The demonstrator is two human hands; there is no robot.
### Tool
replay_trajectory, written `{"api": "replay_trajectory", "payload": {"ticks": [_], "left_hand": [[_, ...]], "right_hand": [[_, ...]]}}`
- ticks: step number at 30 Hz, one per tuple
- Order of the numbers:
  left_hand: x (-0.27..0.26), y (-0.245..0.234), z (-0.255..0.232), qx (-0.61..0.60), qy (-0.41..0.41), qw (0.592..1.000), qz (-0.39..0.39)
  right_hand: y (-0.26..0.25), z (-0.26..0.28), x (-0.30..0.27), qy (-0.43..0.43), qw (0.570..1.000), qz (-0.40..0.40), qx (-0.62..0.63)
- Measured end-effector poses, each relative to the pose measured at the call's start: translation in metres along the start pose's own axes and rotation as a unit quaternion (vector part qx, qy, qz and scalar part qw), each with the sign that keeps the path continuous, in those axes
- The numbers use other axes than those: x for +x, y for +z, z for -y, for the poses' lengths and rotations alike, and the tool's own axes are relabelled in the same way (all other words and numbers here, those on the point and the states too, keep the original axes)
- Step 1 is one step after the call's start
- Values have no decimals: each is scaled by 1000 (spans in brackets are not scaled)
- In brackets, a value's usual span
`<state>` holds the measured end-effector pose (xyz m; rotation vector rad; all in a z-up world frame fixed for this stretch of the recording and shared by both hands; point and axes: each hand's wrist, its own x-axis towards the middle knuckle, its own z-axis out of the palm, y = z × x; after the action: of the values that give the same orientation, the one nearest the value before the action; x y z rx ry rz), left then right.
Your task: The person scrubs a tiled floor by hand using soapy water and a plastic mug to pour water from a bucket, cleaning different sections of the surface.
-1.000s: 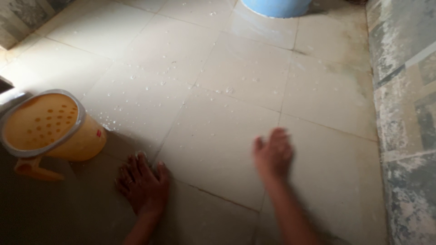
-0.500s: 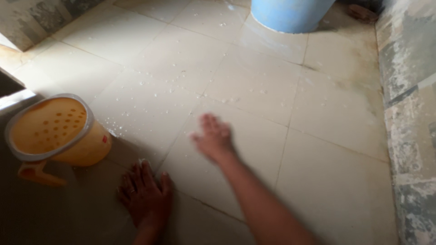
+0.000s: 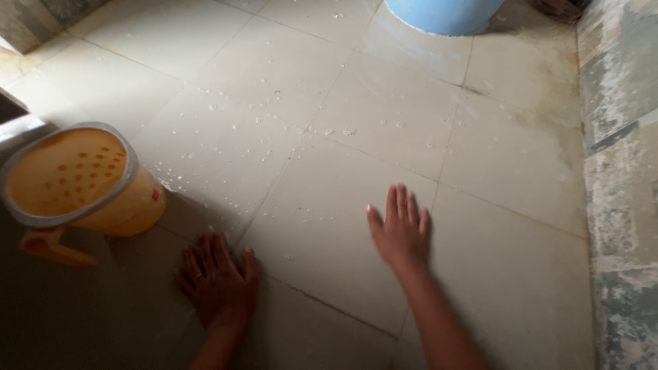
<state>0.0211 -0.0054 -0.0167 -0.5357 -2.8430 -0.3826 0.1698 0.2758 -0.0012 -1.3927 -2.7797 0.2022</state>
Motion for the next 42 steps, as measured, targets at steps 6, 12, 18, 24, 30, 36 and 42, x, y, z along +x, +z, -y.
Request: {"api": "replay_trajectory", "payload": {"ticks": [6,12,18,24,30,36,42], "left_hand": [[0,-3,-3,34,7,999,-23],[2,-16,7,-1,31,996,88],[4,-25,5,-6,20,988,155],[-1,-20,9,15,27,992,120],[-3,-21,10,-32,30,994,101],[-1,-25,8,15,21,990,136],[0,-25,5,-7,18,994,106]], "right_hand": [[16,29,91,28,999,17,10],[10,161,106,-132,980,143,49],[23,246,14,-455,877,154,-3],[3,154,5,-363,922,128,38],[7,3,78,32,999,-24,12],[29,-63,95,275,959,-52,31],[39,31,87,100,994,-47,17]]}}
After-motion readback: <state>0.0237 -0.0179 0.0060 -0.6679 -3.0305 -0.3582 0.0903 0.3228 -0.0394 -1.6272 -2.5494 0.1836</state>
